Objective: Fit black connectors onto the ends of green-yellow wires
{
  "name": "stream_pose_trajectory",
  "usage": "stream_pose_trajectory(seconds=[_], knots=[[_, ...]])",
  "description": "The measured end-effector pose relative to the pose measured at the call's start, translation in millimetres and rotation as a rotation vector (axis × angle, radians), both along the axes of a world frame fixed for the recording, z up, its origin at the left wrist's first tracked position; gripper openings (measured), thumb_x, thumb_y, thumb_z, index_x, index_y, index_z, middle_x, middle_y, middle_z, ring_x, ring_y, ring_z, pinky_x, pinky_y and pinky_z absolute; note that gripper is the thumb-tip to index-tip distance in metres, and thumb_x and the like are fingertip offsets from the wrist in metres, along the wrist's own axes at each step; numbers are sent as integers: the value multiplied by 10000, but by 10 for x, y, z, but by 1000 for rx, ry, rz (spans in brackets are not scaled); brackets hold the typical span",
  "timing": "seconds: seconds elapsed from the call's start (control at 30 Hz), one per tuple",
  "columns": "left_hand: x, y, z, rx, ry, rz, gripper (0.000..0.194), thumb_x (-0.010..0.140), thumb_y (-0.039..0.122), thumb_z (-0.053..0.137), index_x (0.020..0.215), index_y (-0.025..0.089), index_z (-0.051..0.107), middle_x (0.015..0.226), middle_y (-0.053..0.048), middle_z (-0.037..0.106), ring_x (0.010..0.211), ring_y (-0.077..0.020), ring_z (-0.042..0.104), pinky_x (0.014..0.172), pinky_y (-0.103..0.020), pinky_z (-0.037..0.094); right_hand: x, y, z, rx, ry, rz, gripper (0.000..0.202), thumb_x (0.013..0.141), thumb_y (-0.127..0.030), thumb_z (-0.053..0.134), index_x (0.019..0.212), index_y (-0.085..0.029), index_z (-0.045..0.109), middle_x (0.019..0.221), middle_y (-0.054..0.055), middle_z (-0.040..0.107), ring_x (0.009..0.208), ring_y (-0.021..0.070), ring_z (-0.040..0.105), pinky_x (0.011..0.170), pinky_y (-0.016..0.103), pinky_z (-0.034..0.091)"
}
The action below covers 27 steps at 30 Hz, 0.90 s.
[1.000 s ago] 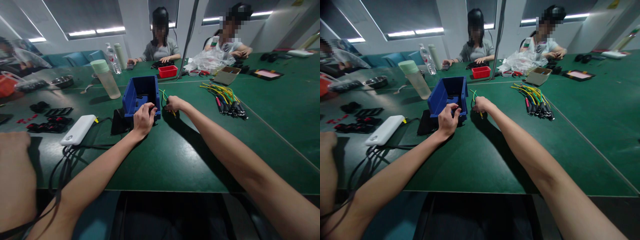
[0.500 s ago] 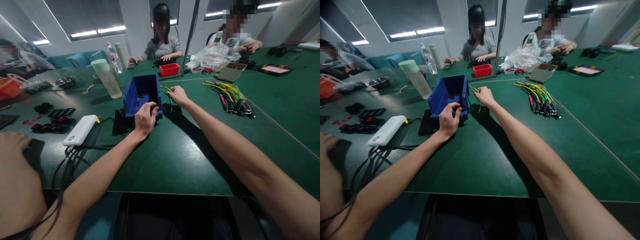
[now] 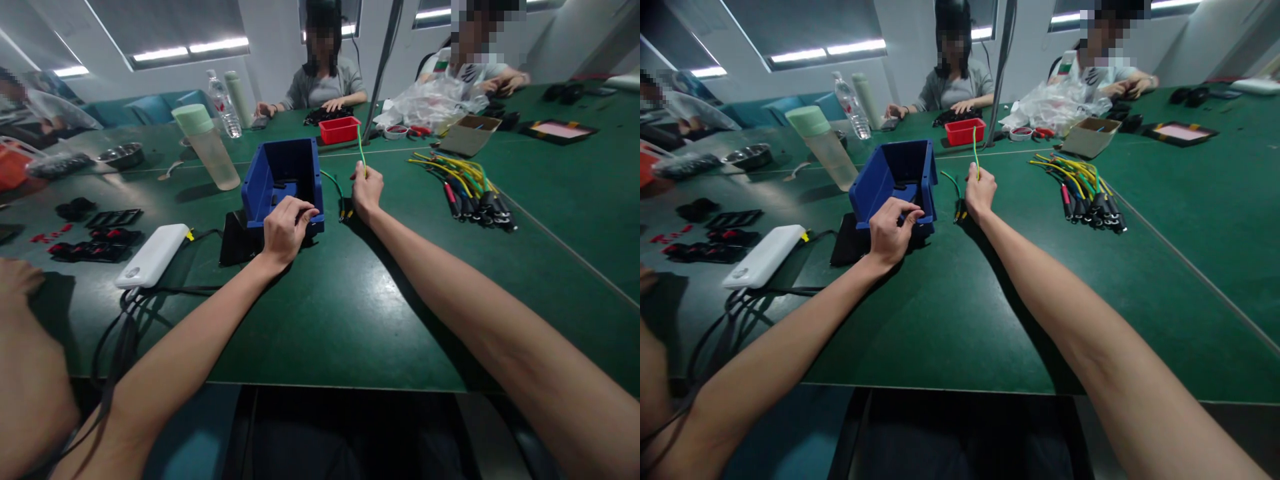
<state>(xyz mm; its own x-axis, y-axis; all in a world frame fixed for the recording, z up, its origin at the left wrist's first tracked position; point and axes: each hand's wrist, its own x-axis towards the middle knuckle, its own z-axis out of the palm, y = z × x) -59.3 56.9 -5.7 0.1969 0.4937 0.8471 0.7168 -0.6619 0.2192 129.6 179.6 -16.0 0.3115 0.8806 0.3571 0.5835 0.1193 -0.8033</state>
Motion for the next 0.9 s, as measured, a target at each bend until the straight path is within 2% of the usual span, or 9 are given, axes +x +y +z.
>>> stream_pose_trajectory(seconds=[0.2, 0.3, 0.4, 0.53, 0.67, 0.9], knots=[[-5, 9, 3, -8, 3, 22, 342, 965, 451, 502, 803, 183, 640, 755, -24, 649, 710, -139, 593, 667, -273, 444, -13, -41, 0, 38, 4, -2, 639, 1016, -485, 141, 922, -139, 671, 792, 68, 649, 767, 177, 618, 702, 250, 420], [-3, 8, 8, 5, 16, 38, 393, 965, 470, 491, 728, 182, 615, 683, -14, 610, 645, -131, 555, 626, -271, 420, -25, -102, 50, -35, -31, 80, 726, 982, -613, 103, 1047, -159, 665, 794, 66, 655, 710, 174, 625, 684, 255, 431], [13, 1, 21, 7, 8, 33, 375, 963, 457, 503, 731, 185, 615, 695, -14, 618, 661, -133, 565, 637, -271, 428, -38, -159, 102, -95, -79, 151, 786, 931, -714, 120, 1142, -167, 644, 796, 65, 658, 684, 178, 624, 678, 261, 436], [39, -6, 34, -12, -9, 21, 313, 963, 418, 519, 795, 186, 645, 764, -25, 661, 738, -144, 608, 688, -277, 460, -54, -184, 137, -40, -60, 70, 759, 975, -629, 84, 1109, -147, 654, 841, 81, 653, 804, 199, 632, 735, 265, 436], [37, -1, 28, -17, -19, -16, 266, 947, 394, 558, 831, 183, 670, 800, -29, 684, 752, -146, 619, 692, -275, 471, -60, -188, 150, -44, -26, 6, 687, 1008, -543, 108, 1085, -148, 665, 805, 80, 634, 867, 215, 621, 757, 273, 433], [29, 7, 20, -82, 48, -18, 330, 931, 456, 558, 777, 199, 694, 749, -27, 680, 730, -158, 599, 683, -294, 448, -77, -158, 127, -25, -74, 135, 751, 961, -659, 128, 1073, -146, 665, 825, 66, 626, 804, 189, 611, 733, 261, 428]])
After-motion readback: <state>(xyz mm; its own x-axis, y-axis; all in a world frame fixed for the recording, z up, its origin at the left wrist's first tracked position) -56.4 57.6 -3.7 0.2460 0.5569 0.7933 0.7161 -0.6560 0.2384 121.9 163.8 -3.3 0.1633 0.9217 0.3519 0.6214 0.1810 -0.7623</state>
